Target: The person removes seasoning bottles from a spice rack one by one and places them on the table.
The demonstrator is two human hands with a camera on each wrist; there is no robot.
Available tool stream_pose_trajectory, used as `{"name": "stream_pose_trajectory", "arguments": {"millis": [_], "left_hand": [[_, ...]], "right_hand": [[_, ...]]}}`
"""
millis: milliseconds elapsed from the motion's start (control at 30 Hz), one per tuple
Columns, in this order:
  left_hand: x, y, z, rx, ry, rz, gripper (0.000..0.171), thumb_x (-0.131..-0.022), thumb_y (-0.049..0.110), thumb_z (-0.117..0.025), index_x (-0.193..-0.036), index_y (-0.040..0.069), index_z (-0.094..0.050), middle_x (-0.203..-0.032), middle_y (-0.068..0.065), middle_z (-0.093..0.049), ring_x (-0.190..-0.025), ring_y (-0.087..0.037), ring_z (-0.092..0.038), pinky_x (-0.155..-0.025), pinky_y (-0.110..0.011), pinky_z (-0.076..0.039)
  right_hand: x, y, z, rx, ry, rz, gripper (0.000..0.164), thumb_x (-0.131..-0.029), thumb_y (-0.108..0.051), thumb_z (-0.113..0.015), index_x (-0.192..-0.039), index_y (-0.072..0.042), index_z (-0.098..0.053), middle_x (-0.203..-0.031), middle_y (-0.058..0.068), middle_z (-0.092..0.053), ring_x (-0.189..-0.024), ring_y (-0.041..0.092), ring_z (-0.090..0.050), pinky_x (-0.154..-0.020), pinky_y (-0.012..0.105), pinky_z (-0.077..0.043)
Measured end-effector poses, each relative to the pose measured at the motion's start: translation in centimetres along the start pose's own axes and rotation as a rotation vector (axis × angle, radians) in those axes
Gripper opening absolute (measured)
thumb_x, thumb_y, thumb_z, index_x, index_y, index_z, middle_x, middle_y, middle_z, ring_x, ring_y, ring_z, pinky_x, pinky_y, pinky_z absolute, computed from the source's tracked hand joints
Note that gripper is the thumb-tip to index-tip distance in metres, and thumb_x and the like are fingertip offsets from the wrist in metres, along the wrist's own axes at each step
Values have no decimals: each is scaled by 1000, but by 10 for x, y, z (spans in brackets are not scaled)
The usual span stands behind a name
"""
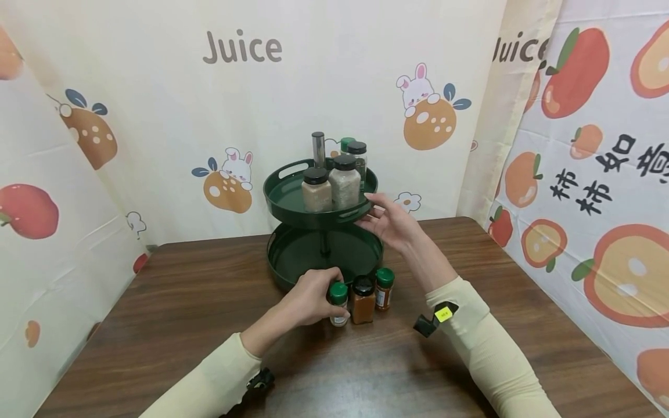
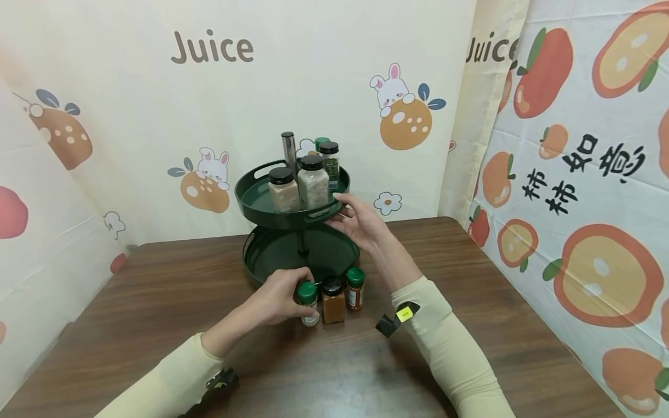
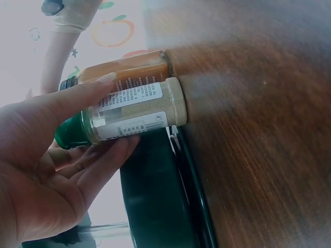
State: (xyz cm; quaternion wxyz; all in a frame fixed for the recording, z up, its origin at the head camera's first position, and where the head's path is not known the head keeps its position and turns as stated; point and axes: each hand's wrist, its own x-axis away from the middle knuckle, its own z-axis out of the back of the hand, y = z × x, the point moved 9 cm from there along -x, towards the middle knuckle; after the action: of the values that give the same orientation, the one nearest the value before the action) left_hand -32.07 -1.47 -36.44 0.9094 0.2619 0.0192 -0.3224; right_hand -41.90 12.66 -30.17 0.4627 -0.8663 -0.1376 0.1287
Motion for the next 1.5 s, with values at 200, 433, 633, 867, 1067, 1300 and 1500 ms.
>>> {"name": "stream_pose_trajectory", "arguments": {"millis": [200,433,633,867,1067,1300,1500], "left_hand": [[0,1,-1,-8,5,-11,45,-68,35,-90,-94,17,-58,-81,7,-62,-73,-10,-56,-63,-28,-51],[0,1,-1,-7,11,-9,45,-68,36,-90,-94,18,-58,-81,7,-62,-73,-10,-56,-63,-28,-51],[0,1,0,-10,-4,-6,48,-67,38,-90,-97,17,-59,-84,7,-63,-74,-10,-57,-64,-30,-52],[2,6,12,2,-8,-20,53,-66,42,-89,-102,16,-61,-91,6,-64,-79,-10,-58,-71,-31,-55],[5,13,33,29,5,-27,52,-69,42,-88,-106,17,-63,-100,4,-66,-91,-13,-59,-80,-34,-56],[9,9,58,64,72,-1,46,-71,39,-87,-104,18,-63,-101,3,-66,-97,-18,-62,-83,-37,-57],[11,12,70,63,123,-24,32,-81,38,-80,-103,20,-65,-98,7,-65,-92,-7,-59,-81,-39,-58]], "right_hand": [[-2,-4,8,-32,28,41,38,-98,-20,-61,-130,-5,-47,-127,14,-48,-108,22,-56,-86,33,-57],[-2,-4,11,10,39,42,58,-96,-20,-64,-145,-9,-34,-137,15,-44,-117,23,-54,-88,32,-57],[-2,-5,12,40,47,37,58,-97,-21,-64,-145,-9,-34,-135,14,-46,-116,23,-54,-87,31,-57],[-2,-5,11,74,42,16,64,-98,-23,-62,-150,-10,-27,-137,15,-44,-122,24,-51,-88,31,-57],[-2,-6,10,76,45,10,64,-99,-22,-61,-151,-9,-27,-137,15,-45,-125,26,-50,-88,30,-57],[-3,-5,10,92,37,7,63,-99,-22,-60,-151,-8,-26,-135,15,-46,-123,25,-51,-88,30,-57],[-4,-6,10,88,40,8,61,-99,-21,-61,-150,-7,-29,-133,14,-48,-121,25,-53,-87,31,-57]]}}
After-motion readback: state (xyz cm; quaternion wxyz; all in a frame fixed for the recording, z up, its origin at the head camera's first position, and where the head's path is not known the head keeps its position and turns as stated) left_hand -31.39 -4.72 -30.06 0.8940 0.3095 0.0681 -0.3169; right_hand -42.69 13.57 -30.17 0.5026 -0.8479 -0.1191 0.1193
